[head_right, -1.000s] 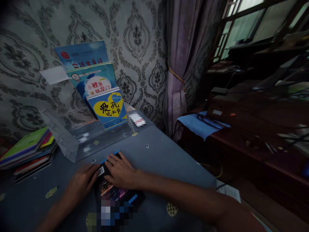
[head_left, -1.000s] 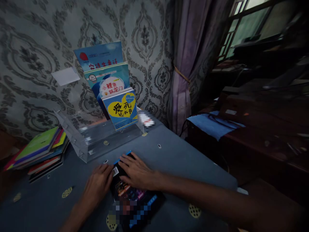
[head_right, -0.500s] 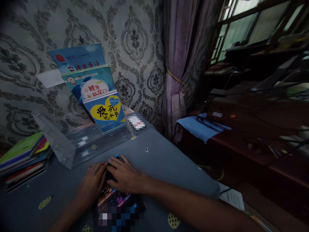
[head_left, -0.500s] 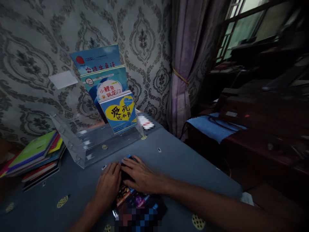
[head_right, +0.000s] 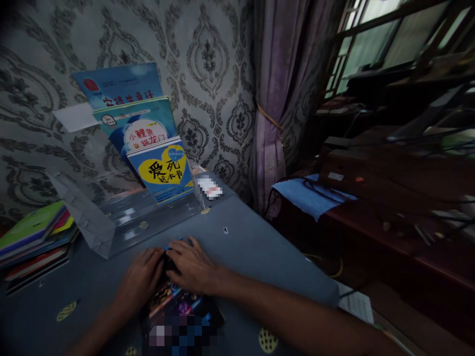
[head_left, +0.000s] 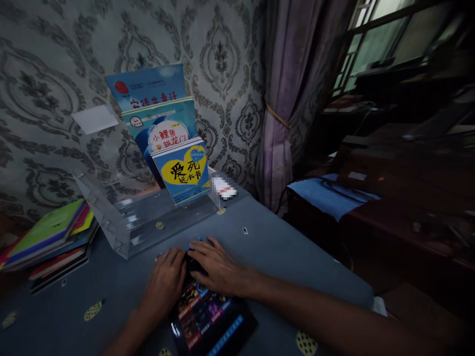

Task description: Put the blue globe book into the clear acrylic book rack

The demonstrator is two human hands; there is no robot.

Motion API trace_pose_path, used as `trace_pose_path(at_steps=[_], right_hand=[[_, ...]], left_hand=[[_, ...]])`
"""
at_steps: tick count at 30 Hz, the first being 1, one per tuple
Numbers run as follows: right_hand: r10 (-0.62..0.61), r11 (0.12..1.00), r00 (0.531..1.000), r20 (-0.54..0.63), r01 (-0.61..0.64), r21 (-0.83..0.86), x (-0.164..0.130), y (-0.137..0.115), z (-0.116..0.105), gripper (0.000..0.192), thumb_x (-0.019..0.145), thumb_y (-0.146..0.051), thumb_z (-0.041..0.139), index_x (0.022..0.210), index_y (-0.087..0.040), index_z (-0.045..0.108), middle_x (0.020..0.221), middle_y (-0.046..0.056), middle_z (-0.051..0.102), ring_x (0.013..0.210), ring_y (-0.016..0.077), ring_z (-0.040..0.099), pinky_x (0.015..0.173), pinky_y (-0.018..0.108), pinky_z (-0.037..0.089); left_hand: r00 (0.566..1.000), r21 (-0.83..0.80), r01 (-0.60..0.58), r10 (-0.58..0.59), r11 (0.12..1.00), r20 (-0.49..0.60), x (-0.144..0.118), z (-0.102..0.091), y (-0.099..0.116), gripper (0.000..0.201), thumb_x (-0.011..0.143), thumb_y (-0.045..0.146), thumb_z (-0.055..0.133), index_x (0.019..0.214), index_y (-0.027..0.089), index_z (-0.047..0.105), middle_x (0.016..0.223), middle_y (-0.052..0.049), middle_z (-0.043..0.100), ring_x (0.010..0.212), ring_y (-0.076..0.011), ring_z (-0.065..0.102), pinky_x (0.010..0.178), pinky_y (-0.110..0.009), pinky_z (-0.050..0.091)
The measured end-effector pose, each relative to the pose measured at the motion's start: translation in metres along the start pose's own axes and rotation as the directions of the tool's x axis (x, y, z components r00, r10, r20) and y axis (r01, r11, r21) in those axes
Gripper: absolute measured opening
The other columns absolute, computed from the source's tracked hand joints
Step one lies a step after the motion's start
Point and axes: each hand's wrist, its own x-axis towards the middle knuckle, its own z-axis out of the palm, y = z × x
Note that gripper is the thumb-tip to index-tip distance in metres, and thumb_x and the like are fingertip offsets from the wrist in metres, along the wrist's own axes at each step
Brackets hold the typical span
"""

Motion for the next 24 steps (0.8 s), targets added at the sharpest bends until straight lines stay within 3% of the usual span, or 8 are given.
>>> trace_pose_path(at_steps=[3, 6, 11, 17, 24], right_hand=[[0.006, 1.0, 1.0, -0.018, -0.007, -0.005, -0.001, 0.001, 0.002, 0.044, 0.095, -0.034, 0.057, 0.135, -0.016, 0.058, 0.145, 0.015, 0.058, 0.14, 0.0258, 0.048, 0.121, 0.053, 0.026], [0.045, 0.999, 0.998, -0.049, -0.046, -0.021, -0.001, 0.001, 0.004, 0.041, 0.096, -0.033, 0.056, 0.133, -0.017, 0.06, 0.143, 0.014, 0.06, 0.138, 0.0263, 0.05, 0.121, 0.052, 0.027], [0.081, 0.995, 0.993, -0.088, -0.086, -0.059, 0.001, 0.001, 0.004, 0.035, 0.095, -0.031, 0.056, 0.127, -0.019, 0.064, 0.137, 0.011, 0.064, 0.13, 0.0283, 0.055, 0.117, 0.05, 0.035], [0.055, 0.995, 0.992, -0.114, -0.064, -0.077, 0.002, 0.004, 0.006, 0.031, 0.092, -0.024, 0.059, 0.123, -0.021, 0.065, 0.13, 0.01, 0.067, 0.124, 0.0272, 0.058, 0.113, 0.049, 0.04], [0.015, 0.992, 0.985, -0.17, -0.037, -0.123, 0.001, 0.008, 0.007, 0.034, 0.092, -0.02, 0.059, 0.126, -0.02, 0.063, 0.132, 0.011, 0.065, 0.125, 0.0259, 0.056, 0.112, 0.048, 0.041]], left_hand=[[0.997, 0.04, 0.018, -0.021, 0.999, 0.072, 0.007, -0.006, 0.006, 0.024, 0.097, 0.014, 0.043, 0.1, 0.021, 0.066, 0.101, -0.007, 0.068, 0.093, -0.0256, 0.066, 0.083, -0.042, 0.056], [0.996, 0.045, 0.003, -0.007, 0.999, 0.085, 0.011, -0.005, 0.009, 0.027, 0.095, 0.011, 0.044, 0.107, 0.021, 0.066, 0.103, -0.008, 0.068, 0.094, -0.0248, 0.066, 0.084, -0.04, 0.056], [0.999, 0.073, -0.006, 0.003, 0.997, 0.038, 0.017, 0.006, 0.006, 0.032, 0.094, 0.011, 0.045, 0.114, 0.021, 0.066, 0.107, -0.009, 0.069, 0.098, -0.0254, 0.067, 0.085, -0.04, 0.056], [1.0, 0.007, 0.018, -0.018, 1.0, -0.022, 0.019, 0.015, 0.004, 0.027, 0.094, 0.013, 0.044, 0.106, 0.022, 0.067, 0.101, -0.007, 0.068, 0.097, -0.0238, 0.066, 0.086, -0.037, 0.055], [0.999, -0.044, -0.012, 0.01, 0.999, -0.044, 0.014, 0.02, 0.0, 0.039, 0.096, 0.013, 0.042, 0.129, 0.025, 0.06, 0.104, -0.007, 0.064, 0.096, -0.0224, 0.062, 0.087, -0.038, 0.055]])
